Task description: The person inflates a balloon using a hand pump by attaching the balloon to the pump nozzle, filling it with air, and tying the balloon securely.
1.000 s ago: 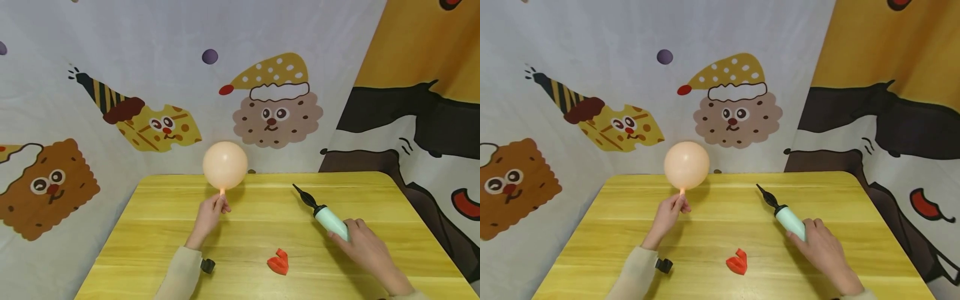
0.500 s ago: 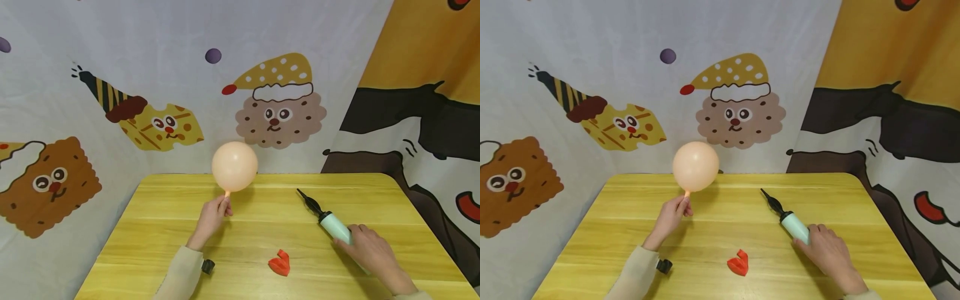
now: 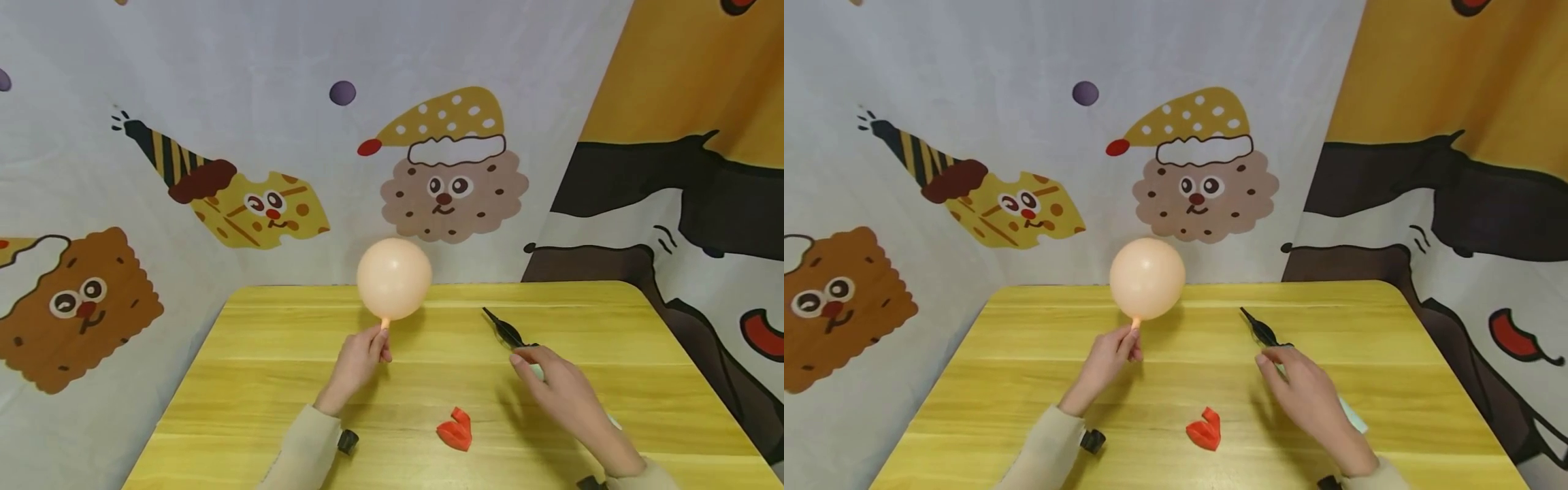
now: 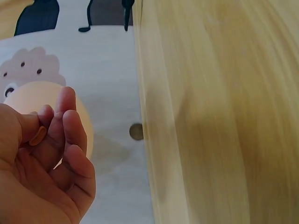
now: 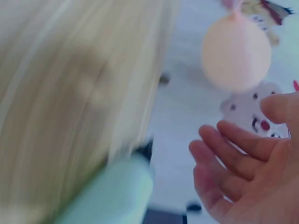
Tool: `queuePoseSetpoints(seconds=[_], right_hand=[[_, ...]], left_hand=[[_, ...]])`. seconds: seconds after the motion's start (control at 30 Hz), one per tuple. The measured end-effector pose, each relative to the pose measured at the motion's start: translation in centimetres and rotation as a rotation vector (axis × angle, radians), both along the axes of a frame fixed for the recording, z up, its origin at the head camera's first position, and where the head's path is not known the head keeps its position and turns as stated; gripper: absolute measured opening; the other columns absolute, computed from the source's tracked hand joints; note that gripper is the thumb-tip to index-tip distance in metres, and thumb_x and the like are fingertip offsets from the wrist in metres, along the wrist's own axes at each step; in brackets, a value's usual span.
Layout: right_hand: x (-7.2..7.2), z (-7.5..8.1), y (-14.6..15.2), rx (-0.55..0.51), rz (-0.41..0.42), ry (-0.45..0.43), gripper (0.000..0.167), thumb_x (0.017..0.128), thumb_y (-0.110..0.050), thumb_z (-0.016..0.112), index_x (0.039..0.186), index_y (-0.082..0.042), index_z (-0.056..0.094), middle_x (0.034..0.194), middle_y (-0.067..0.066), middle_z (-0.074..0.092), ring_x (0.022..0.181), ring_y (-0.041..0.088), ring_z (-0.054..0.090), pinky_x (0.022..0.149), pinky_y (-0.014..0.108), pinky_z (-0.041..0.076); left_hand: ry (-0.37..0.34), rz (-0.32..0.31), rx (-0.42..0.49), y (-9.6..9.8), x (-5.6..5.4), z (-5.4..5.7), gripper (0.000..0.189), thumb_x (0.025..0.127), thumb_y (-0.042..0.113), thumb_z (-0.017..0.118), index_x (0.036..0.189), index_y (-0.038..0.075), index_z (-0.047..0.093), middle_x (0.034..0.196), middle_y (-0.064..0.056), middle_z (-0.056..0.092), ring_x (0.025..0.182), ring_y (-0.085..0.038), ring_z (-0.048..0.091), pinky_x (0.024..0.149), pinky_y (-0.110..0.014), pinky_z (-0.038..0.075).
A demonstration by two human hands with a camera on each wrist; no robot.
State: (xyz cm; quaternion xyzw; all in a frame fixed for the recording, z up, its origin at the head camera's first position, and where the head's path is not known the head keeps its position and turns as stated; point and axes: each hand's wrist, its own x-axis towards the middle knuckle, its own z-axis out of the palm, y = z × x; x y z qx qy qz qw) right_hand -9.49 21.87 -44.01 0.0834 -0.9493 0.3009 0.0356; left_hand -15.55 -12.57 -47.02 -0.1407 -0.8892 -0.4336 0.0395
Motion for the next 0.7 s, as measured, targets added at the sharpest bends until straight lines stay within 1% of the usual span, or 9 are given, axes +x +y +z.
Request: queuePoseSetpoints(seconds=[0.03,0.13,0.23,0.3,0.47,0.53,0.57,0.7], right_hand=[[-0.2,0.2,-0.8,-0.066,0.018,-0.016,0.046,0.110,-0.042,0.050,0.129,-0.005,0.069,0.124,0.012,0.071,0.110,0.034,0.068,0.088,0.055,0.056],[-0.9,0.1,-3.2,-0.239,0.081,-0.050,0.043,0.112,-0.036,0.048,0.131,-0.004,0.068,0.126,0.010,0.071,0.115,0.032,0.067,0.093,0.052,0.056],[-1.8,-0.4,-5.2,-0.379,0.123,-0.116,0.044,0.112,-0.036,0.046,0.133,-0.003,0.067,0.129,0.010,0.070,0.123,0.032,0.064,0.100,0.052,0.053],[-2.3,-0.8,-6.4,-0.457,0.129,-0.171,0.044,0.112,-0.037,0.046,0.133,-0.004,0.067,0.131,0.011,0.069,0.125,0.032,0.063,0.103,0.052,0.051],[-3.5,-1.8,-8.6,-0.623,0.140,-0.281,0.047,0.112,-0.036,0.047,0.134,0.001,0.066,0.134,0.016,0.067,0.127,0.033,0.062,0.105,0.054,0.049],[-3.8,-1.8,-9.3,-0.682,0.148,-0.316,0.049,0.112,-0.035,0.047,0.135,0.004,0.064,0.136,0.019,0.065,0.129,0.035,0.060,0.107,0.056,0.047],[-3.9,-1.8,-9.6,-0.707,0.150,-0.335,0.050,0.112,-0.035,0.047,0.137,0.005,0.063,0.137,0.019,0.065,0.130,0.036,0.059,0.108,0.057,0.046],[-4.5,-1.9,-10.4,-0.772,0.148,-0.401,0.053,0.111,-0.038,0.048,0.139,0.006,0.060,0.139,0.019,0.063,0.134,0.037,0.056,0.111,0.057,0.043]], left_hand=[[-0.003,-0.009,-0.009,0.3,0.1,0.0,0.030,0.110,0.012,0.052,0.085,0.004,0.064,0.069,0.001,0.067,0.064,-0.020,0.066,0.056,-0.023,0.050],[-0.012,-0.034,-0.033,1.3,0.3,-0.1,0.030,0.110,0.014,0.051,0.084,0.006,0.063,0.068,0.003,0.066,0.062,-0.015,0.063,0.054,-0.023,0.047],[-0.016,-0.060,-0.052,2.2,0.6,-0.1,0.032,0.111,0.019,0.050,0.082,0.011,0.061,0.067,0.004,0.065,0.059,-0.007,0.057,0.052,-0.023,0.043],[-0.019,-0.074,-0.058,2.9,0.8,0.0,0.033,0.111,0.020,0.050,0.081,0.011,0.061,0.067,0.004,0.065,0.057,-0.005,0.053,0.051,-0.023,0.041],[-0.006,-0.112,-0.084,4.3,1.0,0.2,0.033,0.111,0.019,0.051,0.082,0.009,0.062,0.064,0.006,0.064,0.054,-0.003,0.049,0.050,-0.021,0.037],[-0.006,-0.123,-0.095,4.7,1.1,0.2,0.032,0.111,0.018,0.051,0.082,0.010,0.063,0.063,0.008,0.062,0.054,-0.003,0.048,0.050,-0.021,0.037],[-0.009,-0.127,-0.099,4.9,1.1,0.3,0.032,0.111,0.018,0.051,0.082,0.010,0.063,0.063,0.009,0.062,0.053,-0.002,0.048,0.050,-0.020,0.037],[-0.032,-0.144,-0.117,5.5,1.3,0.3,0.032,0.111,0.020,0.050,0.083,0.012,0.063,0.064,0.004,0.064,0.052,-0.003,0.047,0.050,-0.021,0.038]])
